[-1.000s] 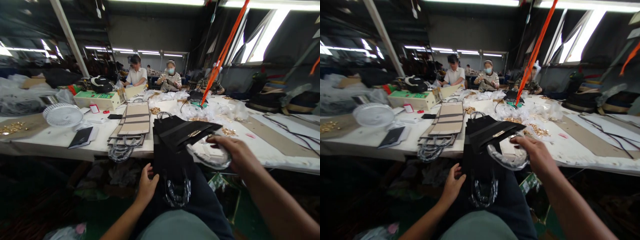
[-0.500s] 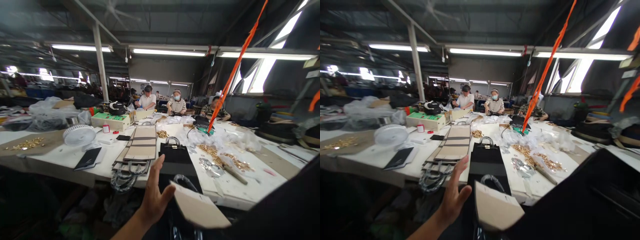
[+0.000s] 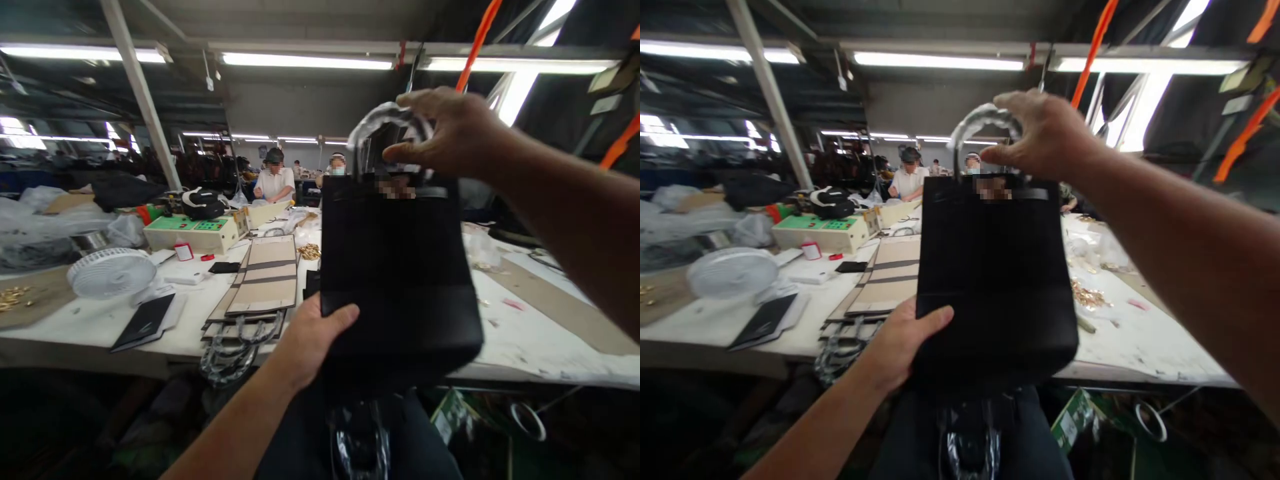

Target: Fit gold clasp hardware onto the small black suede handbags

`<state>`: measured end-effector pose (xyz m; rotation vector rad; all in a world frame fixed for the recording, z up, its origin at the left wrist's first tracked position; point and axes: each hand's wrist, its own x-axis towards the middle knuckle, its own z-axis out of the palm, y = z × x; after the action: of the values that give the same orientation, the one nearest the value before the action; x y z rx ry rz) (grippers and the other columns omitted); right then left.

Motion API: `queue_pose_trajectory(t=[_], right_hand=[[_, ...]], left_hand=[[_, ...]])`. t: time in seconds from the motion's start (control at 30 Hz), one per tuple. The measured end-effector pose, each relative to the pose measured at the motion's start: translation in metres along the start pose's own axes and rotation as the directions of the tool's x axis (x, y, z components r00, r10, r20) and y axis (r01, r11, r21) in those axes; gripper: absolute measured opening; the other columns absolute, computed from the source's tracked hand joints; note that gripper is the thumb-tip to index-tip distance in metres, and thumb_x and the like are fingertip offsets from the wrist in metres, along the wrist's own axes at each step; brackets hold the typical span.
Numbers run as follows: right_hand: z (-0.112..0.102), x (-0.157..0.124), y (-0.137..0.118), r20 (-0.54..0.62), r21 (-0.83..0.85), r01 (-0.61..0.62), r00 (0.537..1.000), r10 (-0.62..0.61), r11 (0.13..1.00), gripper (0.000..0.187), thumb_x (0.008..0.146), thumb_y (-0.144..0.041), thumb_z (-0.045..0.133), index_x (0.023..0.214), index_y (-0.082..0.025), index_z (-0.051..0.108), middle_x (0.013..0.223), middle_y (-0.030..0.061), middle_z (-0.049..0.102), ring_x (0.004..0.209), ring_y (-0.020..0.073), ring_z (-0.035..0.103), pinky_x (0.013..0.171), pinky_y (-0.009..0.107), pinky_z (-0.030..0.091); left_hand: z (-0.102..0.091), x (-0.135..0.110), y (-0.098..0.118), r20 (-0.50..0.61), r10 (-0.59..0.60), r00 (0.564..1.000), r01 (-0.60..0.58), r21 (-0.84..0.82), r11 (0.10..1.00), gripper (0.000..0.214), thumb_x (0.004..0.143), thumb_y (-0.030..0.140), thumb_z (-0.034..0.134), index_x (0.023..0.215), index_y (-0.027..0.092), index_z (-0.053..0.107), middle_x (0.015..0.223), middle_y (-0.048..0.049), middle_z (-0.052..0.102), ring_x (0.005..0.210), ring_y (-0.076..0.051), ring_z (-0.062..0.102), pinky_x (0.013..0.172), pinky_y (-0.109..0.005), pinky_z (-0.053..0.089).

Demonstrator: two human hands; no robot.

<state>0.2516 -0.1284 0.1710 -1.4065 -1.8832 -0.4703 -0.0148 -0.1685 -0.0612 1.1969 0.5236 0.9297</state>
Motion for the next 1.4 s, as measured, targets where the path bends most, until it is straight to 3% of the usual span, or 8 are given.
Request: queue_pose_trajectory(t=[0.13,0.27,0.43,0.57,0.7,0.8,1.03,1.4], right_hand=[[0.124,-0.073,0.034,0.078,0.073,-0.196,0.979,0.190,0.978,0.073,0.082,-0.056,0.073,0.139,-0.010,0.063,0.147,0.0191,0.060,0.136,0.0348,0.056,0.114,0.053,0.041],[0.226,-0.216,0.048,0.480,0.415,-0.684,0.725,0.494,0.600,0.049,0.090,-0.061,0.064,0.116,-0.022,0.076,0.115,0.0081,0.079,0.114,0.0322,0.070,0.100,0.048,0.055],[0.253,-0.328,0.037,0.509,0.344,-0.824,0.566,0.648,0.450,0.049,0.084,-0.062,0.065,0.109,-0.021,0.075,0.088,0.0057,0.078,0.095,0.0312,0.071,0.087,0.046,0.058],[0.248,-0.372,0.024,0.414,0.358,-0.860,0.495,0.764,0.364,0.071,0.080,-0.060,0.072,0.137,-0.017,0.062,0.121,0.0130,0.073,0.116,0.0326,0.067,0.101,0.047,0.053],[0.258,-0.414,0.005,0.409,0.354,-0.853,0.510,0.756,0.384,0.077,0.081,-0.056,0.074,0.146,-0.021,0.053,0.139,0.0136,0.062,0.126,0.0324,0.061,0.108,0.049,0.051],[0.269,-0.428,0.002,0.357,0.284,-0.793,0.610,0.708,0.540,0.075,0.084,-0.050,0.073,0.150,-0.023,0.050,0.138,0.0134,0.058,0.126,0.0323,0.059,0.111,0.049,0.049],[0.285,-0.442,0.013,0.240,0.308,-0.649,0.760,0.603,0.695,0.064,0.092,-0.034,0.063,0.154,-0.029,0.046,0.136,0.0107,0.057,0.127,0.0307,0.059,0.112,0.049,0.049],[0.335,-0.487,0.021,0.019,0.475,-0.602,0.737,0.676,0.642,0.070,0.075,-0.026,0.066,0.138,-0.056,0.056,0.126,-0.0012,0.071,0.116,0.0365,0.072,0.095,0.055,0.062]], left_hand=[[-0.064,0.085,-0.014,-0.223,-0.106,0.969,0.125,0.073,0.990,0.044,0.075,0.026,0.085,0.114,0.011,0.070,0.101,-0.0107,0.080,0.084,-0.023,0.076,0.084,-0.039,0.062],[-0.110,0.148,-0.040,-0.289,-0.189,0.938,0.233,0.126,0.964,0.031,0.077,0.024,0.082,0.102,0.010,0.070,0.083,-0.0070,0.079,0.076,-0.021,0.072,0.080,-0.040,0.061],[-0.124,0.155,-0.102,-0.491,-0.149,0.858,0.304,0.253,0.919,0.040,0.074,0.025,0.084,0.108,0.013,0.068,0.097,-0.0120,0.076,0.092,-0.027,0.072,0.083,-0.044,0.059],[-0.111,0.076,-0.162,-0.618,0.142,0.774,0.175,0.423,0.889,0.058,0.081,0.035,0.079,0.133,0.024,0.057,0.142,-0.0105,0.059,0.131,-0.024,0.057,0.110,-0.041,0.047],[-0.099,-0.024,-0.221,-0.711,0.120,0.693,0.273,0.413,0.869,0.070,0.081,0.053,0.078,0.139,0.023,0.052,0.138,-0.0136,0.061,0.129,-0.030,0.060,0.108,-0.048,0.050],[-0.094,-0.055,-0.244,-0.605,-0.145,0.783,0.408,0.322,0.854,0.065,0.082,0.055,0.078,0.133,0.020,0.060,0.133,-0.0144,0.068,0.127,-0.032,0.063,0.111,-0.048,0.047],[-0.103,-0.025,-0.239,-0.430,-0.100,0.898,0.282,0.386,0.879,0.072,0.065,0.044,0.091,0.126,0.017,0.065,0.130,-0.0151,0.072,0.123,-0.035,0.066,0.109,-0.048,0.049],[-0.122,-0.025,-0.283,-0.485,-0.012,0.874,0.339,0.592,0.731,0.061,0.059,0.037,0.083,0.118,0.025,0.068,0.122,-0.0106,0.074,0.126,-0.041,0.063,0.111,-0.053,0.049]])
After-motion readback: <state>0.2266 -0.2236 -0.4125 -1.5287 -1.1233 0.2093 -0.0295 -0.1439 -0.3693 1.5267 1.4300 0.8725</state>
